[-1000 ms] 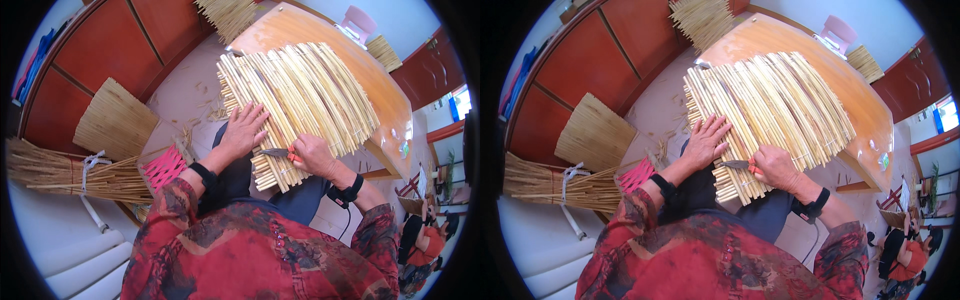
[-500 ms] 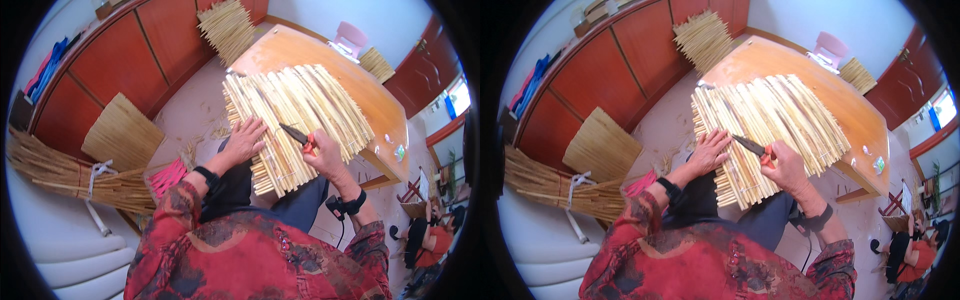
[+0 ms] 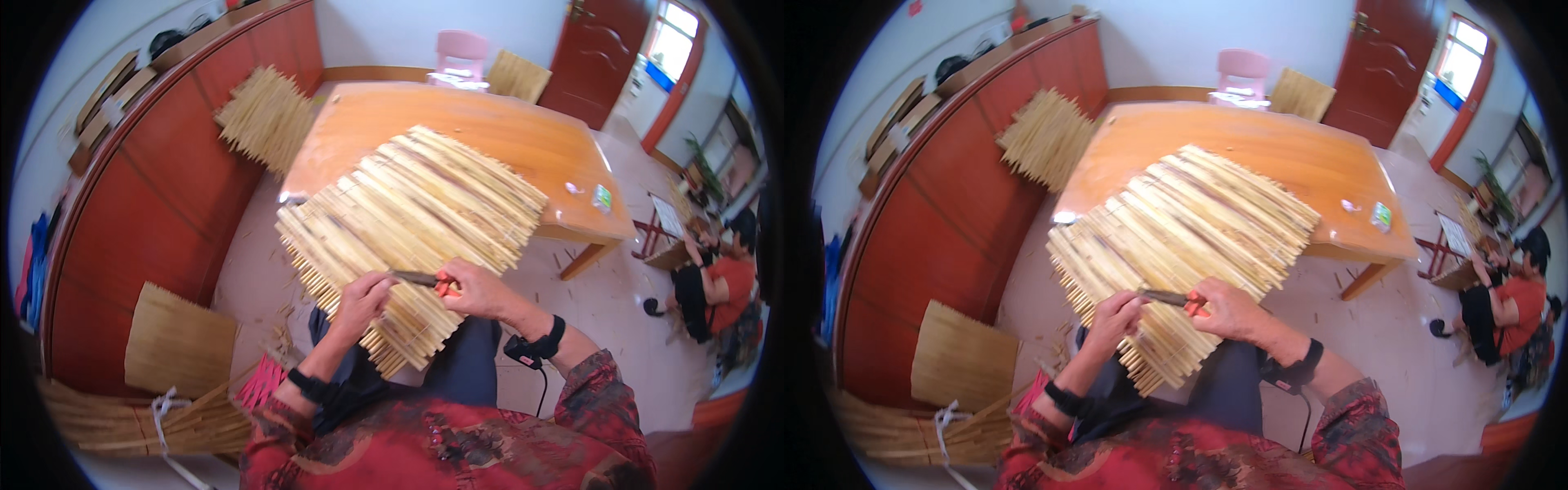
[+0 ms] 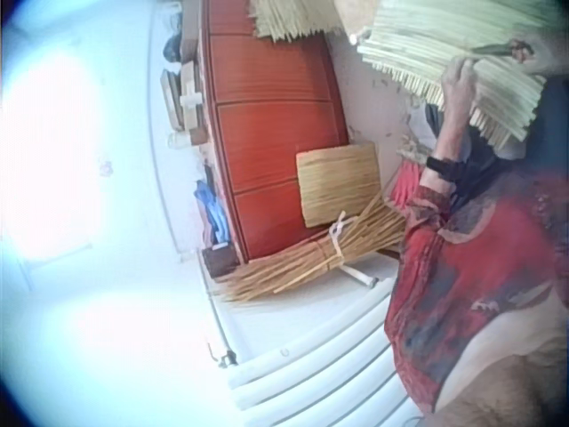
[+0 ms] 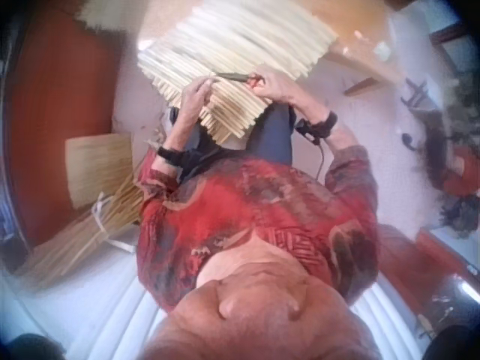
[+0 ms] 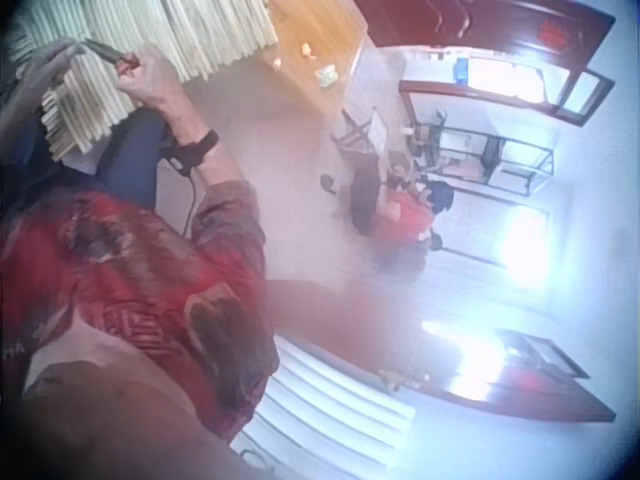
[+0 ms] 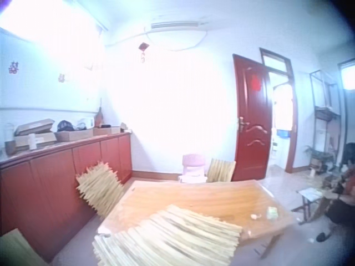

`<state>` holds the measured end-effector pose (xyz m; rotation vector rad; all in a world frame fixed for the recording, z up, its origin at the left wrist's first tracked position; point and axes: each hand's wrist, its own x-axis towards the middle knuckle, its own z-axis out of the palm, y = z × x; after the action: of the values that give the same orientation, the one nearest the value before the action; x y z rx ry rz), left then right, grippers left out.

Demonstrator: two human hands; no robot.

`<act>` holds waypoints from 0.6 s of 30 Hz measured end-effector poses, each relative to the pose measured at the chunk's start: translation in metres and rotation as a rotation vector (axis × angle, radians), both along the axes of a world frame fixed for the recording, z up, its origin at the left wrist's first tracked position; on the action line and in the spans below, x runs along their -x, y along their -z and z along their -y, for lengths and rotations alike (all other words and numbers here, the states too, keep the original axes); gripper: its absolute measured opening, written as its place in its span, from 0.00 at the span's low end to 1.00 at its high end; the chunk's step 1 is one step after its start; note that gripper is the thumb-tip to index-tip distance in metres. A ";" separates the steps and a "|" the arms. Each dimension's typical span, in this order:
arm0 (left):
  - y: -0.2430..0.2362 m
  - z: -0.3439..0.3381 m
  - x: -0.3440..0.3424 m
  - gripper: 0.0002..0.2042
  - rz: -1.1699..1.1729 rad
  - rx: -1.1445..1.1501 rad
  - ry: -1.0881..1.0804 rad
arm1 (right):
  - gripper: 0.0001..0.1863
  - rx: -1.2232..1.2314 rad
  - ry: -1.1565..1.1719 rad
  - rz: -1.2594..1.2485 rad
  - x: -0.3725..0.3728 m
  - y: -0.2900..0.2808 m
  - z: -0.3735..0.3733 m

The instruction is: The person binds wooden rods together with string using a needle to assemble a mat, then trims the edges of the mat with scissors.

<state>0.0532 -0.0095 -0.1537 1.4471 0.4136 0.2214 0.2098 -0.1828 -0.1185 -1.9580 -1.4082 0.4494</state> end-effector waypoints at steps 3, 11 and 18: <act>-0.002 -0.003 0.005 0.09 -0.025 -0.177 -0.106 | 0.12 -0.042 0.024 0.020 -0.024 0.014 0.013; 0.043 -0.023 0.041 0.08 -0.014 -0.295 -0.384 | 0.11 -0.251 0.776 -0.070 -0.166 0.054 0.093; 0.062 -0.016 0.032 0.08 0.086 -0.416 -0.402 | 0.12 0.068 1.195 0.371 -0.257 0.076 0.130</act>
<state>0.0209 0.0063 -0.2153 1.7423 0.6122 0.7246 0.4669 -0.3124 -0.1945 -2.5877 -0.1918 -0.4414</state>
